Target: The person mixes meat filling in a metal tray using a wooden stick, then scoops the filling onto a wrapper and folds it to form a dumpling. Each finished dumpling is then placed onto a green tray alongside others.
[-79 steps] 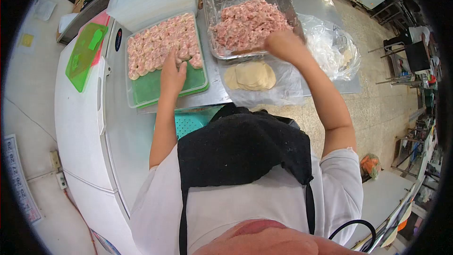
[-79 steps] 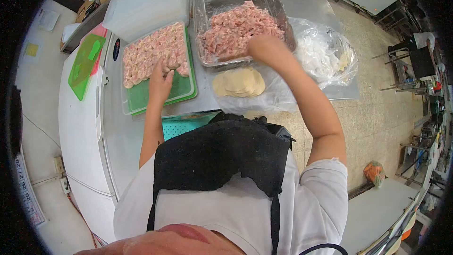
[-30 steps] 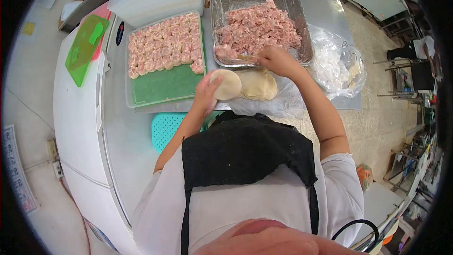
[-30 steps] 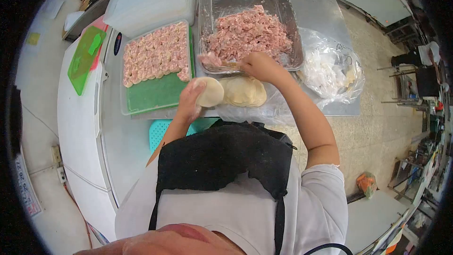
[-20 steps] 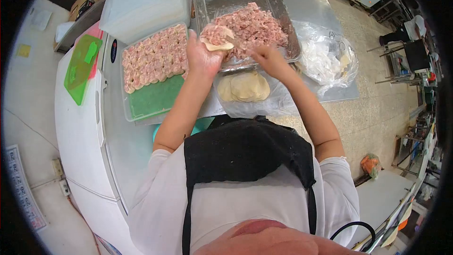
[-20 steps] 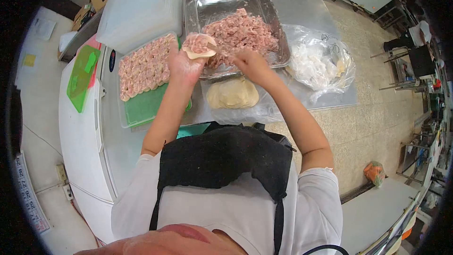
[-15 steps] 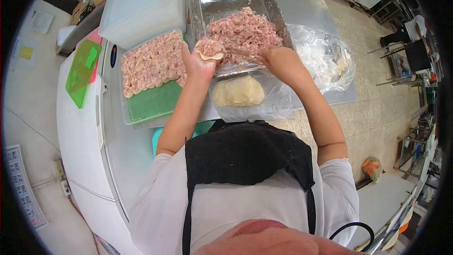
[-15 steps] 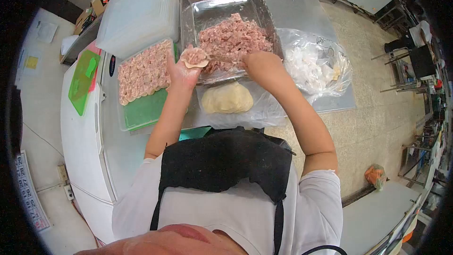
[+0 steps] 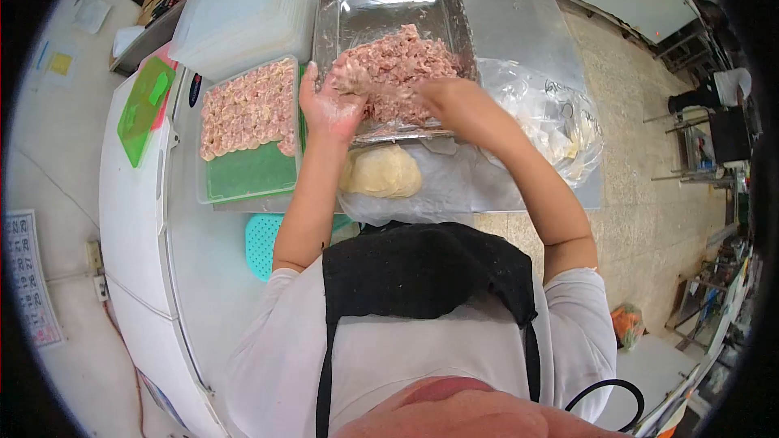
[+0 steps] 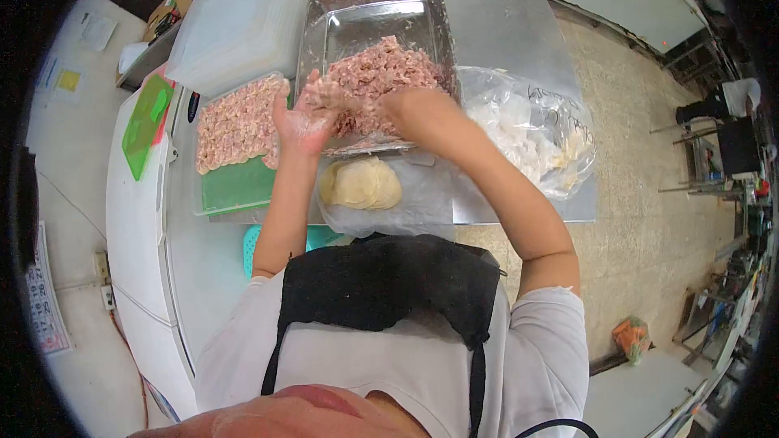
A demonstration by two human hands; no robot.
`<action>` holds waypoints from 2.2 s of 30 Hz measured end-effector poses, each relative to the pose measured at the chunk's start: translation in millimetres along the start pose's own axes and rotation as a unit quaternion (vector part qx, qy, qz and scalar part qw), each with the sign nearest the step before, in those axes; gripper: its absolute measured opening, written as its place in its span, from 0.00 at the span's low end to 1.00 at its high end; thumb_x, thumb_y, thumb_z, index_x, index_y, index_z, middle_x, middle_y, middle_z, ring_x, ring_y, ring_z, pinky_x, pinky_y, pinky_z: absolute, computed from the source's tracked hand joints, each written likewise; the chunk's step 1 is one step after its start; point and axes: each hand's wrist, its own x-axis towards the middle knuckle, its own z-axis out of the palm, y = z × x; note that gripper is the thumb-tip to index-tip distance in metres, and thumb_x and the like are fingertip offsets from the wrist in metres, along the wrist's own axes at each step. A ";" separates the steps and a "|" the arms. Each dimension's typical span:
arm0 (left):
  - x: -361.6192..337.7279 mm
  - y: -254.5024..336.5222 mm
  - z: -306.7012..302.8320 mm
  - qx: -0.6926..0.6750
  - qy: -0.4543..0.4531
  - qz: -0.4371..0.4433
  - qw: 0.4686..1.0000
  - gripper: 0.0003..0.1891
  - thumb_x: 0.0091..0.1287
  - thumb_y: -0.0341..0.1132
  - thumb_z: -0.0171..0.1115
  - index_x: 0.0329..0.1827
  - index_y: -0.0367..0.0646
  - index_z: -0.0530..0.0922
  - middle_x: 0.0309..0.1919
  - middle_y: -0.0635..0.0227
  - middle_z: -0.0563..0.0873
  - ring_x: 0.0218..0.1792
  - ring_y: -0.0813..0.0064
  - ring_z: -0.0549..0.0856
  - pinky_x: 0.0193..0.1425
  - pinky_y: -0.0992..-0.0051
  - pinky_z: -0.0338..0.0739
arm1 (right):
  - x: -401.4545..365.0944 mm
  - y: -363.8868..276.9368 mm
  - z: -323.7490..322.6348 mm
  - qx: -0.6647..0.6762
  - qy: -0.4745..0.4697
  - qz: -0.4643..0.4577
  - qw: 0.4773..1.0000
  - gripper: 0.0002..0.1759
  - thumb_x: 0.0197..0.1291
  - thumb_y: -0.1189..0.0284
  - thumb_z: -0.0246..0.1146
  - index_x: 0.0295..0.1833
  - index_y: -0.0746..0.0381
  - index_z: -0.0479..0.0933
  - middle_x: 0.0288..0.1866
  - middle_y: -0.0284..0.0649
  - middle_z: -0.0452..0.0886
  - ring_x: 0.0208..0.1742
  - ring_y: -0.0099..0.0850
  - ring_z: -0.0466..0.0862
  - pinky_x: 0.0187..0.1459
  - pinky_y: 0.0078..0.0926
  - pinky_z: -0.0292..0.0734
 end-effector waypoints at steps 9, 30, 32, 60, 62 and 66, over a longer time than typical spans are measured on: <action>-26.8 -44.0 70.4 0.762 -0.065 0.112 0.635 0.35 0.57 0.24 0.69 0.70 0.40 0.66 0.48 0.65 0.84 0.49 0.78 0.83 0.52 0.74 0.80 | -22.6 18.6 -48.4 0.204 -0.065 0.091 0.973 0.17 0.71 0.64 0.55 0.37 0.69 0.75 0.23 0.49 0.74 0.26 0.35 0.71 0.34 0.33 0.70; -48.3 -19.8 59.1 0.641 -0.100 -0.005 0.761 0.24 0.63 0.26 0.67 0.61 0.42 0.67 0.55 0.66 0.79 0.54 0.77 0.79 0.55 0.75 0.77 | 26.3 -8.5 41.8 0.478 0.012 0.169 0.862 0.12 0.66 0.66 0.61 0.41 0.65 0.79 0.26 0.27 0.71 0.30 0.19 0.69 0.31 0.21 0.65; -50.5 -6.5 56.6 0.648 -0.107 -0.008 0.754 0.28 0.63 0.27 0.68 0.64 0.44 0.66 0.54 0.68 0.79 0.54 0.78 0.78 0.56 0.76 0.76 | 32.4 -25.5 34.6 0.464 0.032 0.211 0.860 0.12 0.66 0.67 0.61 0.41 0.66 0.78 0.25 0.27 0.70 0.30 0.19 0.70 0.32 0.21 0.66; -23.0 26.4 28.5 0.759 -0.073 -0.002 0.647 0.28 0.59 0.24 0.67 0.63 0.43 0.69 0.51 0.67 0.80 0.50 0.75 0.81 0.54 0.74 0.77 | -71.9 -13.3 57.2 0.229 -0.034 0.278 0.932 0.15 0.64 0.59 0.64 0.39 0.62 0.77 0.26 0.29 0.71 0.29 0.19 0.69 0.30 0.22 0.66; -19.8 20.3 35.3 0.794 -0.058 0.017 0.605 0.27 0.59 0.25 0.67 0.62 0.43 0.70 0.51 0.66 0.80 0.51 0.75 0.81 0.55 0.75 0.77 | -71.4 -7.8 46.6 0.275 0.024 0.287 0.917 0.18 0.67 0.58 0.61 0.39 0.65 0.76 0.27 0.34 0.72 0.30 0.24 0.70 0.34 0.27 0.68; -16.6 -3.3 55.7 0.656 -0.032 0.077 0.750 0.23 0.63 0.23 0.63 0.62 0.41 0.70 0.52 0.61 0.80 0.51 0.71 0.81 0.56 0.70 0.79 | -67.8 9.3 33.3 0.386 0.054 0.287 0.875 0.19 0.72 0.57 0.56 0.48 0.63 0.80 0.25 0.26 0.67 0.27 0.17 0.65 0.30 0.18 0.62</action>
